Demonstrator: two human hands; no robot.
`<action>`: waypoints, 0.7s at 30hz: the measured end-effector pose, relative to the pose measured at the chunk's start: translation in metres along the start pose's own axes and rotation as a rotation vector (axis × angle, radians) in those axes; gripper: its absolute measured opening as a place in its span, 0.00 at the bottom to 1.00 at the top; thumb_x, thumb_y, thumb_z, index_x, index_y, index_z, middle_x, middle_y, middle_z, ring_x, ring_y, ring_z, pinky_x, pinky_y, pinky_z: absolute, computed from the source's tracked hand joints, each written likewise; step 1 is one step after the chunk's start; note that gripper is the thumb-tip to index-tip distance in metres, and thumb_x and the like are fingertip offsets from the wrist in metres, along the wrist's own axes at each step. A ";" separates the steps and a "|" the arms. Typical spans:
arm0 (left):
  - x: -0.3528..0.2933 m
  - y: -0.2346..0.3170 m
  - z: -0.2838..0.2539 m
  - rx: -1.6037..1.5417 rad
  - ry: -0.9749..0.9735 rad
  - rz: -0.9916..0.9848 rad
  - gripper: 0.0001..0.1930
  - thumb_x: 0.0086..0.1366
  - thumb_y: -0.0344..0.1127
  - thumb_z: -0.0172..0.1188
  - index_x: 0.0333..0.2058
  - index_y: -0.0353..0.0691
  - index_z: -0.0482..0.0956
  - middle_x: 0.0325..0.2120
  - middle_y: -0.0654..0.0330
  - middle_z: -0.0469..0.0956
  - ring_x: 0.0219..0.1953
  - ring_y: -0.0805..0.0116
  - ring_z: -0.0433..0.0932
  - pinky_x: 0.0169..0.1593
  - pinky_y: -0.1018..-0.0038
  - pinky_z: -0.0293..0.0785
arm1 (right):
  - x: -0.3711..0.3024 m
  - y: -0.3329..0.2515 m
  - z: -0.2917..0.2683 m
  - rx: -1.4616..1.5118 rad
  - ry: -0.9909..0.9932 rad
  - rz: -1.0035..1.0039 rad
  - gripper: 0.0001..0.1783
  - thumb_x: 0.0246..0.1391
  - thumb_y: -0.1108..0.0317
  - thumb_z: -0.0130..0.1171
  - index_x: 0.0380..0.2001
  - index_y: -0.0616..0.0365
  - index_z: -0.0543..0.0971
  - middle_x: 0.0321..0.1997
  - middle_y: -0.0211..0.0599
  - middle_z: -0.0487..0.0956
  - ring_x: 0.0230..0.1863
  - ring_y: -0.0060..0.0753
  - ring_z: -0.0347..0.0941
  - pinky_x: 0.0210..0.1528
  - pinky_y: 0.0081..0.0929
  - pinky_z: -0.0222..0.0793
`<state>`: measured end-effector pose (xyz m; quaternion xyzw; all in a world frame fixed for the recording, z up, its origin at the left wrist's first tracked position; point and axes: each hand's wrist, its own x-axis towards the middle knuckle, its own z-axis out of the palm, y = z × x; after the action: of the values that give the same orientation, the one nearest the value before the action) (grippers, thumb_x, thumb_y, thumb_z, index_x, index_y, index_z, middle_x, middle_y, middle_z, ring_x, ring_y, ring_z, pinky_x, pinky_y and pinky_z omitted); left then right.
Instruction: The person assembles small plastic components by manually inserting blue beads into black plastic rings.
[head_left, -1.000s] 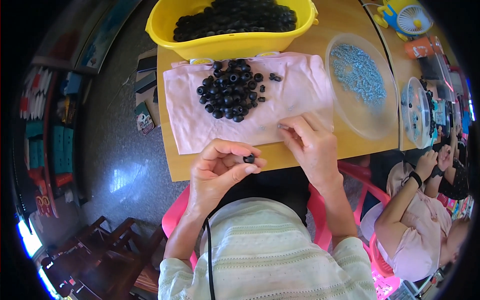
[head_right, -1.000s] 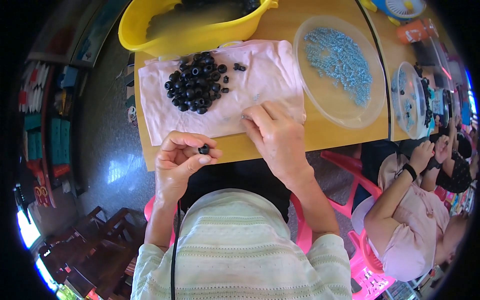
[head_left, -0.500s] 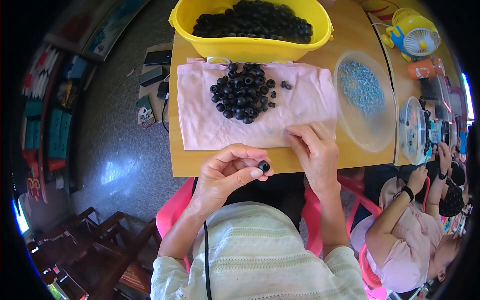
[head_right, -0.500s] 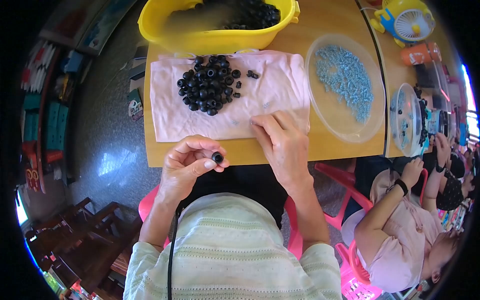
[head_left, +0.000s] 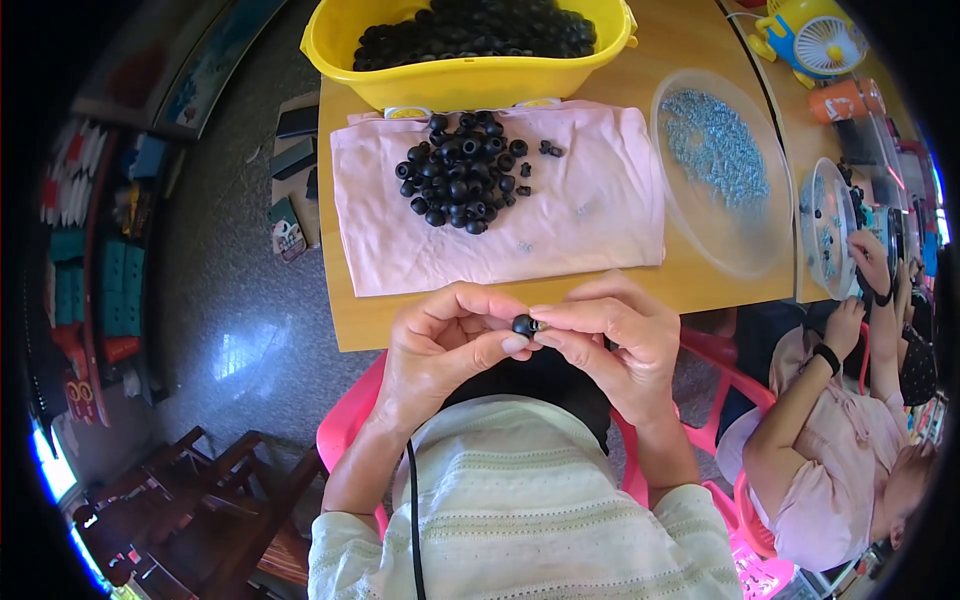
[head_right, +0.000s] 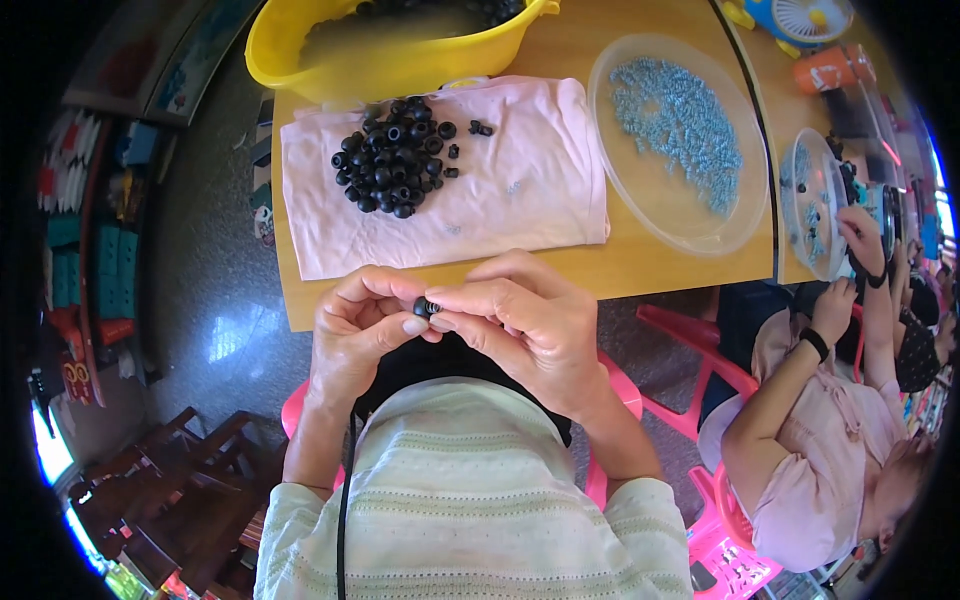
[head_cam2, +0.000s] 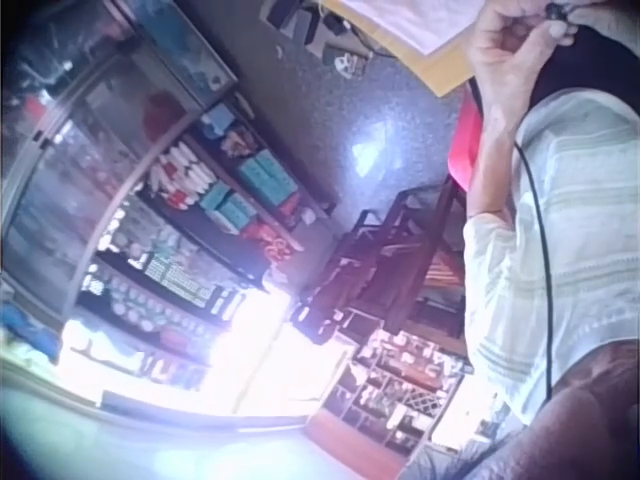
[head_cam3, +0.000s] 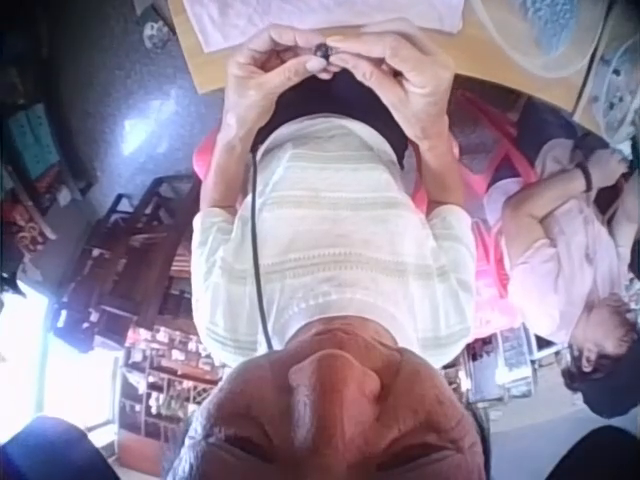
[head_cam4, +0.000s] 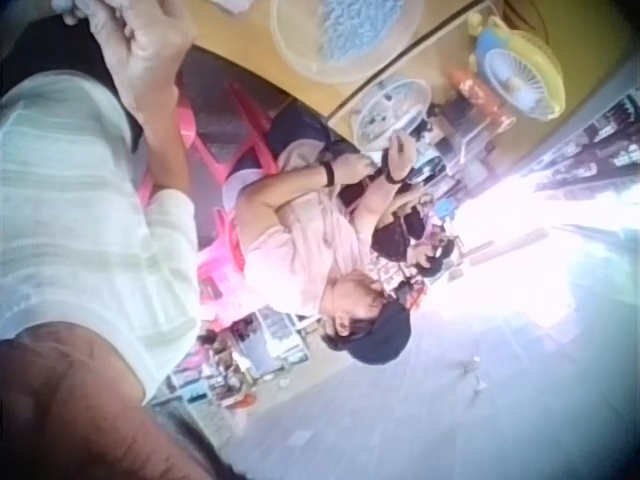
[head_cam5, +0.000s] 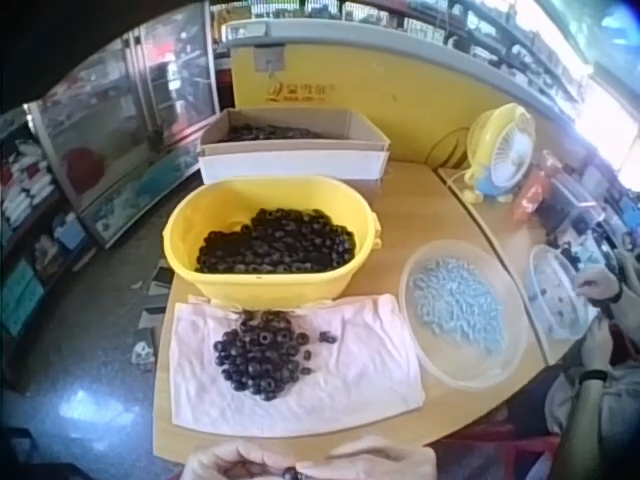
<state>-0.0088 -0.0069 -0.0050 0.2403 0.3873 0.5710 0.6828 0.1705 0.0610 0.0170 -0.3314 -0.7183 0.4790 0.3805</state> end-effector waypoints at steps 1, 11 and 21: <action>-0.001 0.000 0.000 0.007 0.011 -0.009 0.10 0.60 0.19 0.60 0.41 0.29 0.74 0.36 0.54 0.78 0.38 0.67 0.80 0.44 0.74 0.79 | 0.001 0.000 0.001 0.000 -0.005 -0.027 0.12 0.43 0.78 0.68 0.35 0.59 0.83 0.31 0.36 0.78 0.26 0.21 0.73 0.25 0.17 0.68; 0.004 0.000 -0.008 -0.020 0.104 -0.068 0.10 0.59 0.21 0.61 0.39 0.30 0.75 0.34 0.54 0.79 0.35 0.68 0.80 0.41 0.74 0.79 | -0.003 0.009 0.018 -0.539 0.048 -0.356 0.21 0.41 0.75 0.67 0.43 0.56 0.82 0.27 0.30 0.77 0.22 0.29 0.70 0.22 0.25 0.66; 0.003 -0.004 -0.024 0.014 0.140 -0.082 0.10 0.59 0.21 0.61 0.39 0.31 0.74 0.33 0.55 0.79 0.35 0.68 0.81 0.40 0.75 0.79 | 0.045 0.041 -0.004 -0.516 0.091 -0.096 0.10 0.44 0.76 0.65 0.33 0.56 0.81 0.29 0.35 0.76 0.28 0.32 0.74 0.28 0.27 0.69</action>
<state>-0.0252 -0.0074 -0.0231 0.1886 0.4476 0.5551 0.6753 0.1563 0.1131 -0.0102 -0.4042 -0.8136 0.2462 0.3377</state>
